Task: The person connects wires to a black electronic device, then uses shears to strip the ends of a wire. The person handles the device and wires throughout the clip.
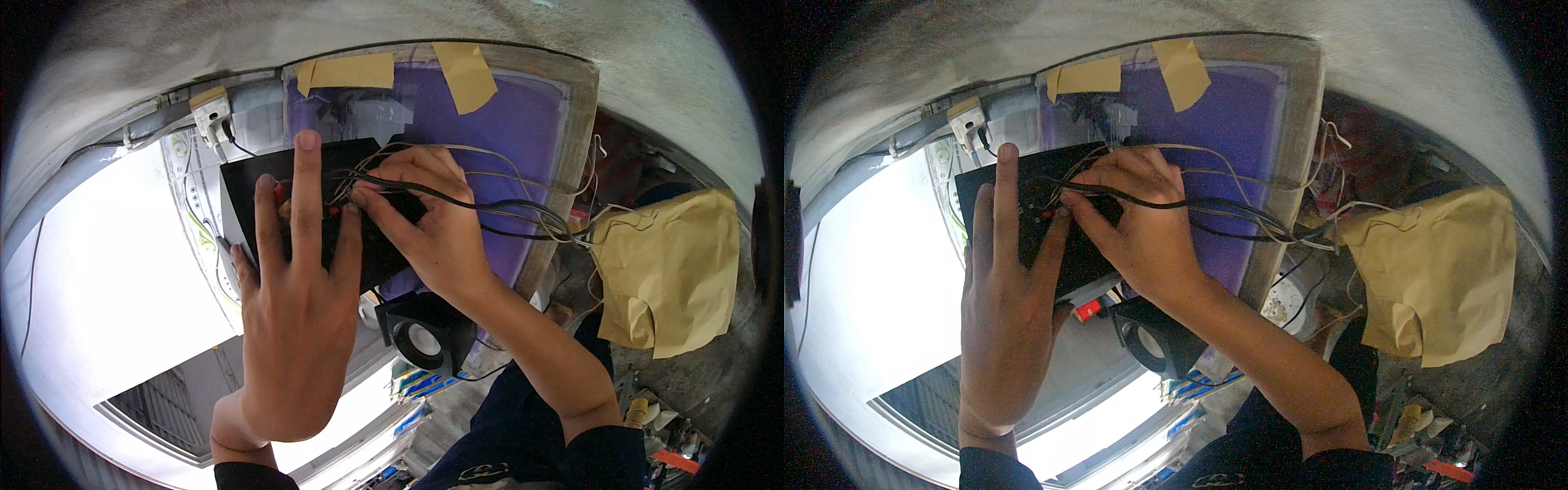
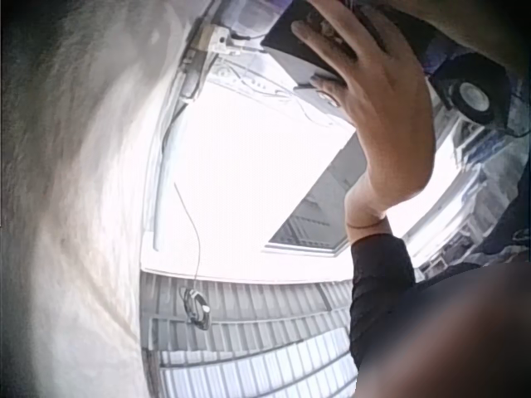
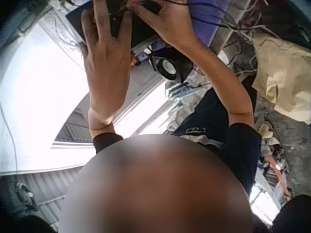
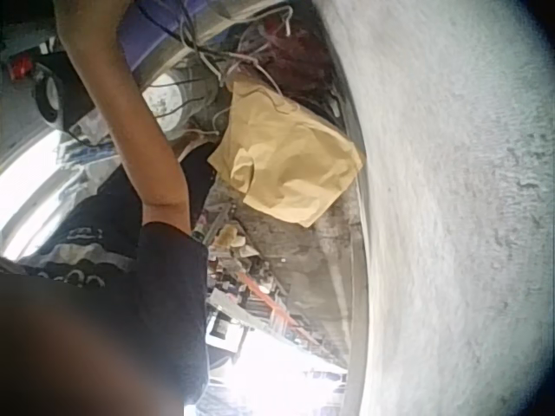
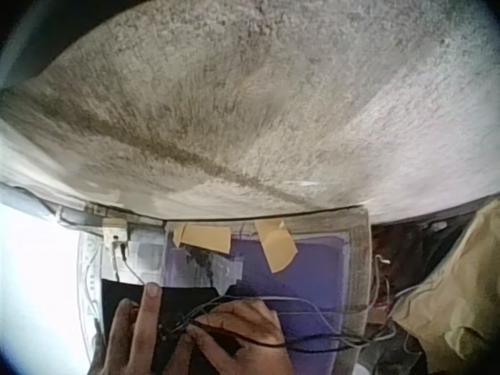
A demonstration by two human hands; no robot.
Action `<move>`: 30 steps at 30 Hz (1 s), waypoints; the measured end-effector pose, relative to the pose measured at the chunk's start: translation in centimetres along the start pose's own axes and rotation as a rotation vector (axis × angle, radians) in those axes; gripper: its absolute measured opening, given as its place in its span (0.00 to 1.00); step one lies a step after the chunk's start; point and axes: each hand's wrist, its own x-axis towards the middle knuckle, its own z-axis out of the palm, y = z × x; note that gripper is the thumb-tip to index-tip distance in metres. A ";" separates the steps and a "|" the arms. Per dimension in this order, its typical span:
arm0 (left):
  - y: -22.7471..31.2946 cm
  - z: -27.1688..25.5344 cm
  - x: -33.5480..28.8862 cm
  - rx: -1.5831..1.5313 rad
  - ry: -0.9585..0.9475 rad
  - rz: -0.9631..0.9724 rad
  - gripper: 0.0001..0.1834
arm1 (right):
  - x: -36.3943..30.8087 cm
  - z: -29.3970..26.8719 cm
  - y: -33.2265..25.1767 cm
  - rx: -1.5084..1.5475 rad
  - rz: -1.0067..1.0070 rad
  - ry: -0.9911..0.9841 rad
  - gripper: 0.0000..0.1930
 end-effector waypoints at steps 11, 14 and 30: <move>-0.6 -3.1 -1.0 -0.310 -0.081 -0.113 0.40 | -1.0 -2.2 -1.0 -0.201 -0.185 0.009 0.15; -1.4 -3.4 -3.1 -0.532 0.190 -0.245 0.42 | -2.4 -3.4 -1.6 -0.263 -0.183 0.014 0.15; 15.9 8.6 -28.3 -1.424 0.218 -0.157 0.15 | -15.3 -6.7 -8.9 -1.072 -0.357 -0.617 0.22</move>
